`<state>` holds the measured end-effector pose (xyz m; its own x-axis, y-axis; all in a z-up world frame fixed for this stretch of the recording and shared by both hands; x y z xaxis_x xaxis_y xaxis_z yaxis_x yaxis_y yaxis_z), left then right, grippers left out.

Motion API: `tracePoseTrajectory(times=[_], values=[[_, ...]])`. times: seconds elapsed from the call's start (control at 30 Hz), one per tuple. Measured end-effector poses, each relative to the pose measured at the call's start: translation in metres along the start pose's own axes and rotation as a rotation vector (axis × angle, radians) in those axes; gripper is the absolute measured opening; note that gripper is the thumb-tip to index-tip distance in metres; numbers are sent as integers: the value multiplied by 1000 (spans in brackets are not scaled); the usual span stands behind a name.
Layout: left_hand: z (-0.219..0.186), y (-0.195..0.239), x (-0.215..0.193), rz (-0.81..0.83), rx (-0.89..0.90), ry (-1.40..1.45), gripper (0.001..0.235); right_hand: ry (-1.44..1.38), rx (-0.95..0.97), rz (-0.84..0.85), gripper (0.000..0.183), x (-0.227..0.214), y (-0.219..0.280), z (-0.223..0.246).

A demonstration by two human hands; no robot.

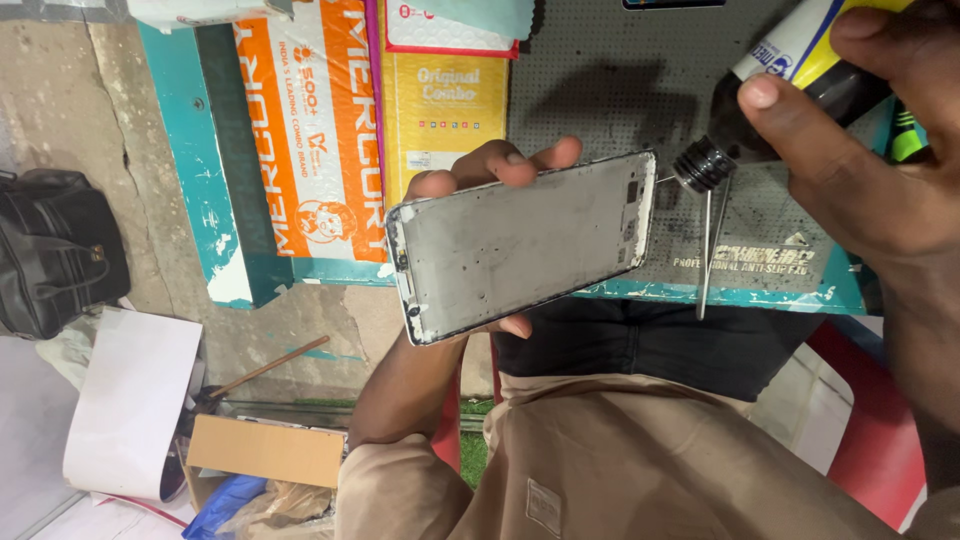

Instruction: The person cleans the inside of a disassembled smartphone frame using a metal tool and a liquid from a bottle. They scrape along the edges and corners, apply liquid, and wipe the surface with their finger.

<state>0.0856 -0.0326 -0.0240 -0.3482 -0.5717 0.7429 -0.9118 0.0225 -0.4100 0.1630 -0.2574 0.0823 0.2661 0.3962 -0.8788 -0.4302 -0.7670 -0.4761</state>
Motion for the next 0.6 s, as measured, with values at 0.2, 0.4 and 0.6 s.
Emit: tracePoseTrajectory(times=[0.2,0.4,0.6], values=[[0,0,0,-5,7,8,108,4,-13,-4,40,0,-2,0],[1,-1,0,1,20,4,108,-2,7,26,40,0,1,0],[0,-2,-1,-2,24,16,108,13,-5,-5,36,-1,-1,3]])
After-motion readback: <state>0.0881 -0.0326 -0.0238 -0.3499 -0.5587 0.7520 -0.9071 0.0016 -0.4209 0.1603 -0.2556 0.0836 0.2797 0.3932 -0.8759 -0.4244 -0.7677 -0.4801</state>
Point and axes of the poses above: each hand's wrist, its own y-axis away from the middle knuckle, its own x-axis out of the palm, z = x × y, the point moved 6 cm from there along -y, towards the middle knuckle, and after that the axes turned 5 degrees about y, right-handed, at the moved point
